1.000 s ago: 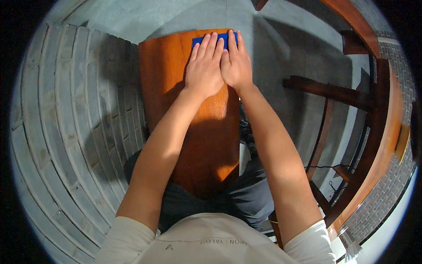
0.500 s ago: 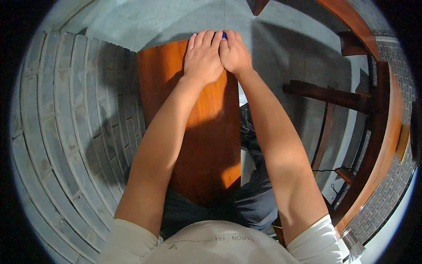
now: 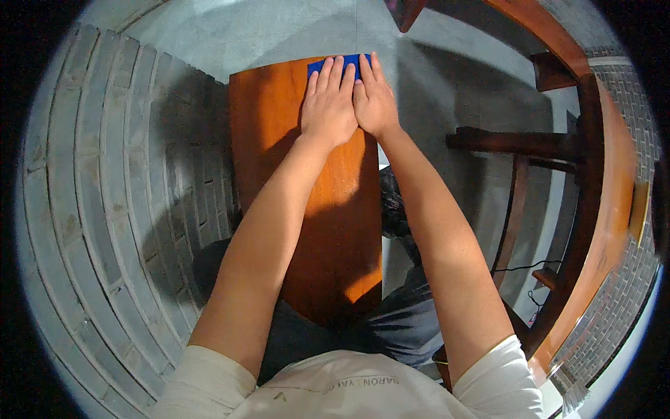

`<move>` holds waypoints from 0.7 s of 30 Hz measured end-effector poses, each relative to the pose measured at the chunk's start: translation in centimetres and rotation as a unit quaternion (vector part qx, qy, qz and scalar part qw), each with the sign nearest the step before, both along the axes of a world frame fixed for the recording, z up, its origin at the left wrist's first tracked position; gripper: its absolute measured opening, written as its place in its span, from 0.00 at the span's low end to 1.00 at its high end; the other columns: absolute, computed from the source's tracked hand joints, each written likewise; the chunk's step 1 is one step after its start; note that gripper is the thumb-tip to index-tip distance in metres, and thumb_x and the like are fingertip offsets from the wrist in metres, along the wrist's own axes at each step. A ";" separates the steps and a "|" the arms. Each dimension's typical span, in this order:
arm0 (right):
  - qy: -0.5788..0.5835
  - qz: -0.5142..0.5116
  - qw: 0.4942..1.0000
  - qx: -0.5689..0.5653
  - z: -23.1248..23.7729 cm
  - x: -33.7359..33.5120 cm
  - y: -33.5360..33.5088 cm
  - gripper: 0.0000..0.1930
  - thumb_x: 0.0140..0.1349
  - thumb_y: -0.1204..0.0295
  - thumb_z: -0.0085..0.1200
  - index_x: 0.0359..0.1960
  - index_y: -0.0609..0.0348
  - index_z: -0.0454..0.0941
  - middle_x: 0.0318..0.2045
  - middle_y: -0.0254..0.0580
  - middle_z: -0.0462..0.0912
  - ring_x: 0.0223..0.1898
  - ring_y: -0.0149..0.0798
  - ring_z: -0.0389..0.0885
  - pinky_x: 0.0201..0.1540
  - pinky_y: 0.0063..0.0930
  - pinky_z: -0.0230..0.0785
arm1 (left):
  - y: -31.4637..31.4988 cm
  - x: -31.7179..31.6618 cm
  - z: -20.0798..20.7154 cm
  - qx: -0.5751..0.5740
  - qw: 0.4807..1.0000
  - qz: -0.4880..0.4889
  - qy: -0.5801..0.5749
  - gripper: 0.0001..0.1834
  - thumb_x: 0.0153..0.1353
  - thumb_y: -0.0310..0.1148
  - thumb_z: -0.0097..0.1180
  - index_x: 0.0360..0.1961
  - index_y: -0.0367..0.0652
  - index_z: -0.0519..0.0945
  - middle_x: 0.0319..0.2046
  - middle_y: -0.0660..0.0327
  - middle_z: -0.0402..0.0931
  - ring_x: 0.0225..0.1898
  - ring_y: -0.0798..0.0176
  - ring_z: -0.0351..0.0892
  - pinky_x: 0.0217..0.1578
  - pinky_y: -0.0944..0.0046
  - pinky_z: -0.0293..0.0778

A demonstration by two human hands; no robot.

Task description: The person rinses and wrings out a cloth in a basin of water, folds it, and wipes down a wooden bench with the cloth.

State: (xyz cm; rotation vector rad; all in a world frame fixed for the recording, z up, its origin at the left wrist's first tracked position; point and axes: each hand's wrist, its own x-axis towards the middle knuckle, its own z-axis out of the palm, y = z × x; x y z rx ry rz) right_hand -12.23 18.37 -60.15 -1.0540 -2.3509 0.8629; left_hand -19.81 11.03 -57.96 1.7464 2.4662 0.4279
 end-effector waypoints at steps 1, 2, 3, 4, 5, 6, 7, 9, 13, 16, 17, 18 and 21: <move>0.003 -0.001 1.000 -0.017 0.2 0.5 -0.4 0.24 0.56 0.68 0.35 0.56 0.60 0.57 0.59 0.53 0.51 0.59 0.51 0.54 0.57 0.41 0.49 | -0.4 0.5 0.4 -0.008 1.000 0.000 -0.009 0.28 0.54 0.34 0.39 0.58 0.40 0.55 0.60 0.53 0.46 0.63 0.54 0.41 0.60 0.54 0.39; 0.005 0.003 1.000 -0.025 0.2 1.0 -0.7 0.24 0.56 0.68 0.34 0.56 0.61 0.56 0.59 0.53 0.50 0.58 0.52 0.54 0.57 0.40 0.50 | -0.8 0.9 0.3 -0.002 1.000 -0.003 -0.007 0.28 0.54 0.33 0.40 0.58 0.40 0.55 0.60 0.53 0.46 0.63 0.54 0.41 0.60 0.54 0.39; 0.005 0.005 1.000 -0.029 0.2 1.5 -1.1 0.24 0.57 0.68 0.34 0.56 0.62 0.56 0.60 0.53 0.50 0.58 0.52 0.54 0.57 0.40 0.50 | -1.2 1.3 0.5 0.001 1.000 -0.004 -0.002 0.29 0.53 0.33 0.40 0.58 0.40 0.55 0.60 0.53 0.46 0.63 0.54 0.41 0.60 0.54 0.39; 0.007 0.007 0.999 -0.032 0.1 1.9 -1.6 0.24 0.57 0.68 0.34 0.56 0.62 0.55 0.60 0.53 0.50 0.58 0.52 0.55 0.56 0.40 0.51 | -1.7 1.8 0.7 0.003 1.000 -0.005 0.004 0.29 0.53 0.32 0.41 0.58 0.39 0.55 0.60 0.53 0.46 0.63 0.54 0.41 0.60 0.54 0.40; 0.021 0.012 0.999 -0.021 0.1 2.4 -2.1 0.25 0.57 0.68 0.34 0.57 0.63 0.55 0.60 0.54 0.49 0.57 0.53 0.55 0.56 0.39 0.51 | -2.1 2.2 0.8 0.006 1.000 -0.006 0.010 0.29 0.53 0.32 0.41 0.58 0.39 0.55 0.60 0.53 0.47 0.63 0.54 0.41 0.60 0.54 0.40; 0.028 0.015 0.999 -0.015 0.1 3.0 -2.7 0.25 0.57 0.68 0.34 0.57 0.63 0.55 0.60 0.55 0.49 0.57 0.53 0.55 0.56 0.39 0.51 | -2.8 2.7 0.8 0.006 1.000 -0.008 0.001 0.29 0.52 0.32 0.41 0.57 0.39 0.55 0.60 0.52 0.47 0.63 0.54 0.41 0.60 0.54 0.40; 0.036 0.017 0.999 -0.011 0.1 3.5 -3.2 0.25 0.57 0.68 0.34 0.57 0.63 0.54 0.60 0.55 0.49 0.57 0.54 0.55 0.56 0.39 0.52 | -3.4 3.3 0.9 0.004 1.000 -0.009 -0.004 0.29 0.52 0.32 0.41 0.57 0.39 0.55 0.60 0.52 0.47 0.63 0.54 0.42 0.60 0.53 0.40; 0.044 0.016 0.999 -0.022 0.2 4.7 -4.7 0.25 0.57 0.69 0.34 0.57 0.64 0.54 0.59 0.57 0.49 0.56 0.55 0.56 0.55 0.39 0.53 | -4.5 4.4 1.1 0.001 1.000 -0.011 -0.013 0.28 0.53 0.32 0.41 0.57 0.38 0.56 0.60 0.52 0.47 0.62 0.53 0.42 0.60 0.53 0.40; 0.043 0.019 0.998 -0.029 1.3 7.7 -7.9 0.25 0.57 0.70 0.34 0.57 0.66 0.53 0.59 0.58 0.49 0.56 0.55 0.57 0.55 0.39 0.53 | -7.7 7.1 1.5 0.019 0.999 -0.013 -0.040 0.27 0.53 0.32 0.40 0.56 0.37 0.57 0.60 0.51 0.48 0.62 0.52 0.43 0.59 0.52 0.40; 0.050 0.023 0.998 -0.033 1.4 9.8 -10.4 0.25 0.57 0.71 0.34 0.57 0.66 0.52 0.59 0.58 0.49 0.57 0.55 0.56 0.55 0.38 0.53 | -10.1 9.1 2.0 -0.003 0.999 -0.014 -0.042 0.27 0.53 0.32 0.40 0.56 0.37 0.57 0.60 0.51 0.47 0.62 0.52 0.43 0.59 0.52 0.41; 0.057 0.022 0.997 -0.037 1.4 10.4 -11.1 0.25 0.57 0.71 0.34 0.57 0.66 0.52 0.59 0.58 0.49 0.57 0.56 0.56 0.55 0.38 0.52 | -10.8 9.7 2.1 -0.008 0.999 -0.014 -0.041 0.28 0.53 0.32 0.40 0.56 0.37 0.56 0.60 0.51 0.47 0.62 0.52 0.43 0.59 0.52 0.41; 0.064 0.022 0.997 -0.041 1.4 10.9 -11.8 0.25 0.57 0.72 0.33 0.57 0.66 0.52 0.59 0.58 0.49 0.57 0.56 0.55 0.56 0.38 0.52 | -11.4 10.1 2.0 -0.004 0.999 -0.018 -0.045 0.28 0.53 0.32 0.40 0.56 0.37 0.56 0.60 0.51 0.47 0.62 0.52 0.43 0.59 0.52 0.41; 0.054 0.010 0.996 -0.067 2.1 12.1 -13.7 0.24 0.57 0.72 0.33 0.57 0.66 0.52 0.59 0.58 0.49 0.57 0.56 0.56 0.55 0.38 0.52 | -13.1 11.3 2.2 0.005 0.998 -0.023 -0.054 0.28 0.53 0.31 0.41 0.57 0.38 0.56 0.60 0.52 0.47 0.62 0.53 0.43 0.59 0.52 0.41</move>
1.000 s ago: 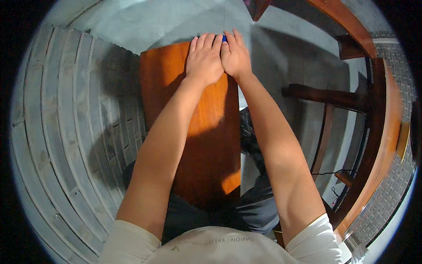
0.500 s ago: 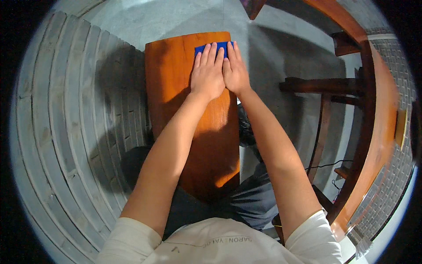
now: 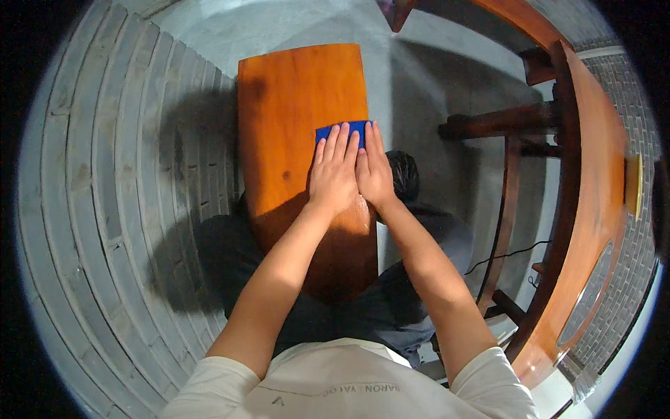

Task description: The person rinses and wrings out a cloth in a basin of water, folds it, and wipes down a wooden bench with the cloth.

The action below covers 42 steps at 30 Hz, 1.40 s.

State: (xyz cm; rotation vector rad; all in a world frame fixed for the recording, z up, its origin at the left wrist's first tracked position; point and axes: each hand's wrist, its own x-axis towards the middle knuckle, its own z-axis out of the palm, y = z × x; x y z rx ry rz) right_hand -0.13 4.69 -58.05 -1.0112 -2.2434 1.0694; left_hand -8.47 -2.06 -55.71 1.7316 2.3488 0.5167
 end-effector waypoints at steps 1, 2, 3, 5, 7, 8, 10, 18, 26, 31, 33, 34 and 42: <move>-0.005 -0.004 1.000 -0.006 0.2 0.5 -0.6 0.24 0.57 0.72 0.33 0.57 0.66 0.52 0.59 0.58 0.49 0.56 0.55 0.56 0.55 0.38 0.53 | -0.5 0.5 0.2 -0.011 1.000 0.001 -0.008 0.28 0.53 0.31 0.41 0.57 0.38 0.56 0.60 0.52 0.47 0.62 0.53 0.43 0.59 0.52 0.41; -0.009 -0.008 1.000 -0.012 0.5 0.9 -1.1 0.24 0.57 0.72 0.34 0.57 0.66 0.52 0.59 0.58 0.50 0.56 0.55 0.56 0.55 0.38 0.53 | -0.9 1.0 0.4 -0.014 1.000 0.002 -0.009 0.27 0.53 0.32 0.41 0.56 0.38 0.57 0.60 0.52 0.47 0.62 0.53 0.43 0.59 0.52 0.41; -0.008 -0.010 1.000 0.005 0.3 1.3 -1.6 0.24 0.57 0.72 0.34 0.57 0.66 0.53 0.59 0.58 0.50 0.55 0.56 0.57 0.54 0.38 0.55 | -1.3 1.4 0.5 -0.017 1.000 0.001 -0.009 0.27 0.53 0.32 0.41 0.56 0.37 0.57 0.60 0.52 0.47 0.62 0.53 0.43 0.59 0.52 0.42; -0.012 -0.014 1.000 0.008 0.7 2.0 -2.4 0.24 0.57 0.72 0.34 0.57 0.66 0.53 0.58 0.58 0.50 0.54 0.56 0.59 0.52 0.38 0.57 | -2.2 2.1 0.8 -0.030 0.999 0.000 -0.016 0.26 0.54 0.32 0.40 0.56 0.37 0.58 0.60 0.51 0.48 0.62 0.52 0.44 0.59 0.52 0.42; -0.020 -0.017 1.000 0.007 0.9 2.6 -3.1 0.24 0.57 0.72 0.34 0.56 0.66 0.53 0.58 0.58 0.50 0.53 0.57 0.60 0.51 0.38 0.59 | -3.1 2.6 0.5 -0.027 1.000 -0.003 -0.010 0.26 0.55 0.33 0.40 0.55 0.37 0.59 0.59 0.51 0.49 0.62 0.52 0.45 0.58 0.52 0.43; -0.024 -0.018 1.000 0.003 1.0 2.8 -3.5 0.24 0.56 0.72 0.34 0.56 0.66 0.53 0.58 0.58 0.50 0.53 0.56 0.61 0.51 0.38 0.59 | -3.5 2.9 0.3 -0.027 1.000 -0.005 -0.007 0.25 0.55 0.33 0.39 0.55 0.37 0.59 0.59 0.51 0.50 0.61 0.52 0.45 0.58 0.52 0.43; -0.032 -0.021 0.999 -0.005 1.1 3.4 -4.4 0.24 0.56 0.72 0.34 0.56 0.66 0.54 0.58 0.58 0.50 0.53 0.56 0.61 0.51 0.38 0.59 | -4.2 3.4 -0.1 -0.003 1.000 -0.008 -0.003 0.25 0.56 0.34 0.39 0.55 0.37 0.60 0.59 0.51 0.50 0.62 0.52 0.45 0.58 0.52 0.43; -0.071 -0.016 0.997 -0.021 1.1 3.6 -4.7 0.25 0.55 0.73 0.34 0.56 0.66 0.53 0.59 0.56 0.49 0.50 0.57 0.64 0.49 0.39 0.61 | -4.5 3.6 -0.9 0.018 1.000 0.002 -0.022 0.24 0.55 0.35 0.38 0.53 0.38 0.63 0.58 0.51 0.53 0.60 0.53 0.50 0.57 0.53 0.45; -0.039 0.009 0.999 -0.028 -0.5 2.5 -2.7 0.25 0.56 0.71 0.33 0.56 0.65 0.52 0.58 0.57 0.50 0.51 0.58 0.62 0.48 0.39 0.63 | -3.0 2.2 -2.1 0.026 0.999 -0.001 -0.023 0.24 0.55 0.36 0.37 0.53 0.38 0.63 0.58 0.51 0.54 0.60 0.53 0.52 0.57 0.54 0.47; -0.018 0.021 1.000 -0.012 -1.6 1.0 -0.9 0.25 0.57 0.70 0.32 0.57 0.66 0.52 0.58 0.58 0.51 0.54 0.58 0.59 0.49 0.38 0.62 | -1.2 0.6 -2.3 0.005 1.000 -0.002 -0.023 0.24 0.55 0.35 0.37 0.54 0.38 0.62 0.58 0.52 0.52 0.60 0.53 0.50 0.57 0.54 0.46; -0.019 0.014 0.999 -0.022 -1.8 0.5 -0.2 0.25 0.57 0.71 0.32 0.57 0.66 0.52 0.58 0.58 0.51 0.54 0.58 0.59 0.49 0.38 0.62 | -0.5 0.1 -2.5 0.007 1.000 -0.009 -0.021 0.25 0.54 0.34 0.38 0.54 0.39 0.62 0.59 0.52 0.51 0.61 0.53 0.49 0.57 0.53 0.46; -0.017 0.013 0.999 -0.026 -1.8 0.1 0.1 0.25 0.57 0.71 0.33 0.57 0.66 0.51 0.58 0.59 0.51 0.54 0.58 0.58 0.50 0.38 0.61 | -0.2 -0.1 -2.4 0.011 1.000 -0.011 -0.017 0.25 0.54 0.34 0.38 0.54 0.39 0.61 0.59 0.52 0.51 0.61 0.53 0.48 0.57 0.53 0.46; -0.007 0.044 0.998 0.037 -1.9 -3.0 4.0 0.25 0.56 0.72 0.33 0.57 0.65 0.52 0.57 0.60 0.52 0.51 0.59 0.63 0.48 0.38 0.63 | 2.9 -3.0 -1.6 -0.014 0.999 0.005 -0.035 0.28 0.51 0.32 0.42 0.55 0.36 0.59 0.59 0.49 0.50 0.61 0.50 0.47 0.57 0.52 0.45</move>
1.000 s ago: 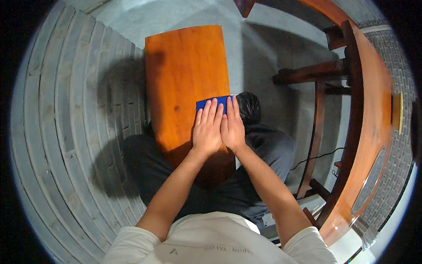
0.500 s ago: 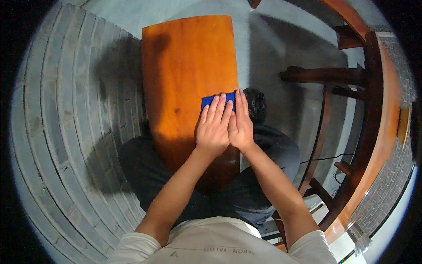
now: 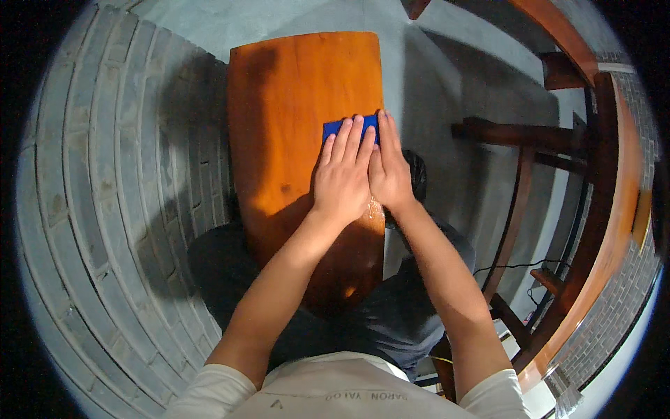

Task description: The person rinses and wrings out a cloth in a basin of water, folds it, and wipes down a wooden bench with the cloth.

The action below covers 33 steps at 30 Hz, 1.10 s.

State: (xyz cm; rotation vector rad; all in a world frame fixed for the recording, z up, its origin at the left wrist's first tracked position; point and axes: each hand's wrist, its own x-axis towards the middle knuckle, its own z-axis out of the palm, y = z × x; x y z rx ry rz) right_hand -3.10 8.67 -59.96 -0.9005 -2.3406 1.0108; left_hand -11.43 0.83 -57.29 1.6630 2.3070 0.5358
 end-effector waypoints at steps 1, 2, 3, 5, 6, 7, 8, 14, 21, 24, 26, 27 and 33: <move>-0.014 -0.002 1.000 -0.001 0.0 -0.5 0.7 0.25 0.56 0.72 0.33 0.57 0.65 0.52 0.58 0.59 0.52 0.51 0.58 0.63 0.48 0.38 0.63 | 0.6 -0.4 -0.1 0.005 1.000 0.001 0.007 0.28 0.50 0.32 0.43 0.55 0.36 0.59 0.58 0.49 0.50 0.61 0.50 0.47 0.57 0.52 0.45; -0.017 -0.002 1.000 0.000 -0.1 -1.0 1.4 0.25 0.56 0.71 0.33 0.57 0.64 0.52 0.58 0.59 0.52 0.52 0.58 0.62 0.48 0.37 0.62 | 1.3 -0.8 -0.3 0.012 1.000 0.002 0.011 0.28 0.50 0.32 0.43 0.55 0.36 0.59 0.58 0.49 0.50 0.61 0.50 0.47 0.57 0.51 0.45; -0.020 -0.003 1.000 0.002 -0.3 -1.6 2.0 0.25 0.56 0.71 0.33 0.57 0.63 0.52 0.58 0.59 0.52 0.52 0.57 0.62 0.49 0.37 0.62 | 1.9 -1.4 -0.4 0.020 1.000 0.003 0.016 0.29 0.50 0.32 0.43 0.55 0.36 0.59 0.58 0.48 0.50 0.60 0.49 0.48 0.57 0.51 0.45; -0.019 -0.008 1.000 0.010 -0.6 -2.7 3.4 0.25 0.57 0.70 0.33 0.57 0.62 0.52 0.58 0.59 0.52 0.54 0.56 0.60 0.51 0.36 0.60 | 3.2 -2.5 -0.7 0.029 0.999 0.005 0.021 0.29 0.49 0.32 0.43 0.55 0.36 0.59 0.58 0.48 0.50 0.60 0.49 0.48 0.57 0.51 0.45; -0.014 -0.009 1.000 0.011 -0.9 -3.2 4.1 0.25 0.57 0.70 0.33 0.58 0.61 0.52 0.58 0.58 0.52 0.55 0.55 0.59 0.51 0.36 0.59 | 3.9 -3.0 -0.9 0.032 0.999 0.006 0.023 0.29 0.49 0.32 0.43 0.55 0.37 0.59 0.58 0.49 0.50 0.60 0.49 0.48 0.57 0.51 0.45; -0.009 -0.010 1.000 0.012 -1.2 -3.7 4.8 0.25 0.57 0.70 0.32 0.58 0.60 0.52 0.58 0.57 0.52 0.56 0.55 0.58 0.52 0.36 0.58 | 4.6 -3.6 -1.0 0.034 0.999 0.008 0.025 0.29 0.49 0.32 0.43 0.55 0.38 0.59 0.58 0.49 0.51 0.60 0.50 0.48 0.57 0.51 0.46; -0.004 -0.012 1.000 0.013 -1.4 -4.3 5.5 0.25 0.57 0.70 0.32 0.58 0.60 0.52 0.58 0.57 0.52 0.56 0.54 0.56 0.53 0.36 0.57 | 5.2 -4.1 -1.1 0.037 0.999 0.009 0.027 0.29 0.49 0.32 0.43 0.55 0.38 0.59 0.58 0.49 0.51 0.60 0.50 0.48 0.57 0.51 0.46; -0.015 -0.026 1.000 0.009 -1.4 -7.4 9.4 0.25 0.57 0.67 0.31 0.58 0.57 0.52 0.60 0.53 0.49 0.58 0.52 0.55 0.55 0.36 0.55 | 9.2 -7.0 -1.8 0.059 0.996 0.020 0.060 0.27 0.51 0.33 0.42 0.55 0.41 0.60 0.58 0.51 0.52 0.60 0.52 0.48 0.58 0.53 0.45; -0.038 -0.036 0.998 0.035 -1.8 -10.5 12.1 0.25 0.56 0.65 0.31 0.57 0.58 0.54 0.59 0.54 0.50 0.57 0.53 0.55 0.56 0.38 0.53 | 11.9 -10.1 -3.2 0.074 0.992 0.026 0.096 0.28 0.51 0.34 0.44 0.56 0.42 0.59 0.59 0.52 0.51 0.61 0.53 0.47 0.59 0.54 0.44; -0.055 -0.047 0.997 0.029 -1.3 -11.5 13.3 0.25 0.55 0.65 0.31 0.56 0.59 0.56 0.58 0.56 0.51 0.57 0.54 0.55 0.56 0.38 0.52 | 13.1 -10.6 -2.8 0.052 0.993 0.029 0.098 0.28 0.52 0.35 0.43 0.57 0.43 0.58 0.59 0.53 0.51 0.61 0.54 0.47 0.59 0.55 0.43; -0.084 -0.055 0.995 0.028 -1.0 -12.1 14.0 0.24 0.55 0.65 0.32 0.54 0.59 0.59 0.58 0.55 0.53 0.57 0.53 0.55 0.57 0.38 0.51 | 13.9 -11.2 -3.2 0.063 0.992 0.027 0.103 0.28 0.53 0.36 0.42 0.57 0.43 0.58 0.58 0.53 0.52 0.61 0.54 0.48 0.59 0.55 0.44; -0.098 -0.061 0.993 0.020 -0.9 -12.7 14.1 0.23 0.55 0.65 0.32 0.54 0.58 0.61 0.58 0.54 0.54 0.57 0.53 0.55 0.58 0.38 0.49 | 13.9 -11.6 -3.4 0.073 0.991 0.026 0.105 0.28 0.53 0.36 0.42 0.57 0.43 0.58 0.58 0.54 0.53 0.61 0.54 0.48 0.59 0.55 0.44; -0.159 -0.060 0.985 0.017 -0.5 -15.2 15.1 0.23 0.56 0.63 0.31 0.51 0.59 0.64 0.56 0.51 0.57 0.58 0.52 0.54 0.59 0.39 0.45 | 14.9 -14.2 -3.6 0.069 0.992 -0.008 0.102 0.27 0.52 0.36 0.44 0.54 0.41 0.60 0.56 0.53 0.56 0.59 0.53 0.51 0.58 0.55 0.47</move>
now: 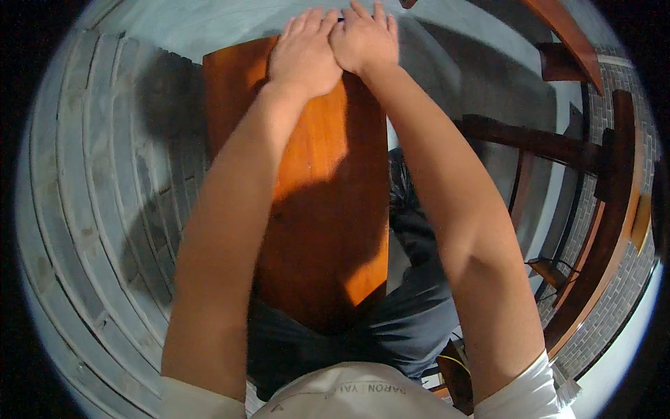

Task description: The person rinses and wrings out a cloth in a basin of water, folds it, and wipes down a wooden bench with the cloth.

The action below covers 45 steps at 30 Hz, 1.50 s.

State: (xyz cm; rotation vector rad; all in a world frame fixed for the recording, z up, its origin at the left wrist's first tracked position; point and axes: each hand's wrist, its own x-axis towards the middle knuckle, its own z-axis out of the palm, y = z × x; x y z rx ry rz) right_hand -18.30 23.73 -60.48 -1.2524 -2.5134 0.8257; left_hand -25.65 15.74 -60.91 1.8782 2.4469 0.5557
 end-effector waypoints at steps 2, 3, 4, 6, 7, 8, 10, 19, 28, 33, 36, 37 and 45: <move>-0.010 0.018 1.000 0.016 0.2 -1.1 -0.2 0.23 0.56 0.63 0.30 0.51 0.59 0.64 0.56 0.50 0.58 0.58 0.52 0.54 0.59 0.39 0.44 | -0.3 -1.3 0.5 -0.002 1.000 -0.023 -0.007 0.26 0.51 0.35 0.45 0.54 0.41 0.61 0.55 0.53 0.56 0.58 0.53 0.52 0.57 0.55 0.48; -0.014 0.026 0.999 0.023 0.4 -1.4 -0.4 0.22 0.57 0.62 0.30 0.50 0.59 0.65 0.55 0.50 0.59 0.58 0.52 0.54 0.60 0.40 0.43 | -0.3 -1.7 0.8 -0.002 0.999 -0.031 -0.010 0.26 0.51 0.35 0.45 0.53 0.40 0.61 0.55 0.53 0.57 0.58 0.53 0.53 0.57 0.55 0.48; -0.018 0.032 0.999 0.032 0.3 -1.6 -0.5 0.22 0.57 0.62 0.30 0.50 0.59 0.65 0.55 0.50 0.59 0.58 0.51 0.53 0.60 0.40 0.43 | -0.4 -2.0 0.8 -0.001 0.999 -0.039 -0.012 0.26 0.51 0.35 0.46 0.53 0.40 0.61 0.55 0.52 0.57 0.57 0.53 0.53 0.57 0.55 0.49; -0.029 0.045 0.997 0.049 0.1 -1.9 -1.0 0.22 0.57 0.62 0.29 0.49 0.59 0.66 0.54 0.49 0.60 0.59 0.51 0.53 0.60 0.40 0.42 | -0.7 -2.4 0.9 -0.001 0.999 -0.051 -0.017 0.26 0.50 0.34 0.47 0.52 0.39 0.62 0.54 0.52 0.58 0.57 0.53 0.55 0.56 0.55 0.50; -0.031 0.051 0.997 0.056 0.1 -2.1 -1.3 0.23 0.57 0.61 0.29 0.49 0.59 0.66 0.54 0.49 0.61 0.59 0.51 0.53 0.60 0.40 0.41 | -1.0 -2.7 1.0 -0.002 0.998 -0.054 -0.019 0.26 0.50 0.34 0.48 0.52 0.39 0.62 0.54 0.52 0.58 0.56 0.53 0.55 0.56 0.55 0.50; -0.034 0.057 0.996 0.065 0.1 -2.3 -1.7 0.23 0.57 0.61 0.29 0.49 0.60 0.66 0.54 0.49 0.61 0.59 0.51 0.53 0.60 0.40 0.41 | -1.4 -3.0 1.0 -0.003 0.998 -0.055 -0.019 0.26 0.50 0.33 0.48 0.52 0.39 0.62 0.53 0.52 0.59 0.56 0.53 0.56 0.56 0.55 0.51; -0.037 0.067 0.994 0.076 0.0 -2.4 -2.5 0.23 0.58 0.61 0.28 0.48 0.60 0.67 0.53 0.48 0.62 0.59 0.50 0.53 0.61 0.40 0.39 | -2.3 -3.1 1.1 -0.007 0.999 -0.048 -0.016 0.26 0.49 0.33 0.49 0.51 0.38 0.62 0.53 0.51 0.59 0.55 0.53 0.57 0.55 0.55 0.52; 0.034 0.036 0.989 0.140 0.5 -2.3 -7.1 0.22 0.57 0.61 0.31 0.49 0.60 0.66 0.53 0.47 0.64 0.59 0.50 0.53 0.61 0.41 0.39 | -7.0 -2.8 0.9 0.009 0.999 -0.015 0.039 0.31 0.50 0.37 0.50 0.54 0.41 0.56 0.57 0.52 0.52 0.60 0.51 0.49 0.58 0.51 0.46; 0.066 0.064 0.983 0.160 0.4 -1.4 -13.1 0.24 0.54 0.64 0.36 0.53 0.60 0.62 0.57 0.47 0.58 0.59 0.51 0.51 0.61 0.41 0.40 | -12.9 -1.3 1.3 0.010 0.995 0.023 0.097 0.29 0.52 0.36 0.46 0.54 0.36 0.57 0.58 0.45 0.49 0.60 0.48 0.48 0.57 0.48 0.46; 0.053 0.076 0.983 0.160 1.1 1.2 -16.5 0.24 0.54 0.65 0.37 0.53 0.61 0.61 0.57 0.47 0.57 0.60 0.50 0.50 0.62 0.41 0.38 | -16.4 1.5 2.6 -0.051 0.997 0.042 0.050 0.29 0.55 0.37 0.40 0.56 0.34 0.54 0.60 0.45 0.45 0.62 0.49 0.42 0.59 0.50 0.40; 0.049 0.081 0.985 0.144 2.2 3.5 -18.3 0.24 0.53 0.66 0.38 0.53 0.61 0.61 0.57 0.48 0.57 0.60 0.51 0.51 0.61 0.43 0.38 | -18.2 3.8 3.4 -0.082 0.995 0.049 0.035 0.29 0.56 0.37 0.38 0.58 0.35 0.52 0.61 0.46 0.42 0.63 0.50 0.39 0.60 0.51 0.36; 0.041 0.084 0.986 0.142 2.6 4.3 -18.9 0.24 0.53 0.66 0.38 0.53 0.62 0.61 0.57 0.49 0.57 0.60 0.52 0.50 0.61 0.43 0.38 | -18.6 4.5 3.8 -0.091 0.994 0.049 0.024 0.29 0.57 0.36 0.37 0.58 0.35 0.52 0.61 0.47 0.42 0.63 0.51 0.38 0.60 0.51 0.36; -0.019 0.101 0.991 0.092 3.9 10.1 -26.0 0.26 0.53 0.67 0.38 0.55 0.63 0.58 0.59 0.51 0.53 0.61 0.54 0.47 0.61 0.46 0.35 | -25.3 10.2 5.4 -0.134 0.988 0.056 -0.057 0.28 0.58 0.37 0.35 0.58 0.35 0.51 0.61 0.48 0.40 0.64 0.51 0.37 0.60 0.50 0.36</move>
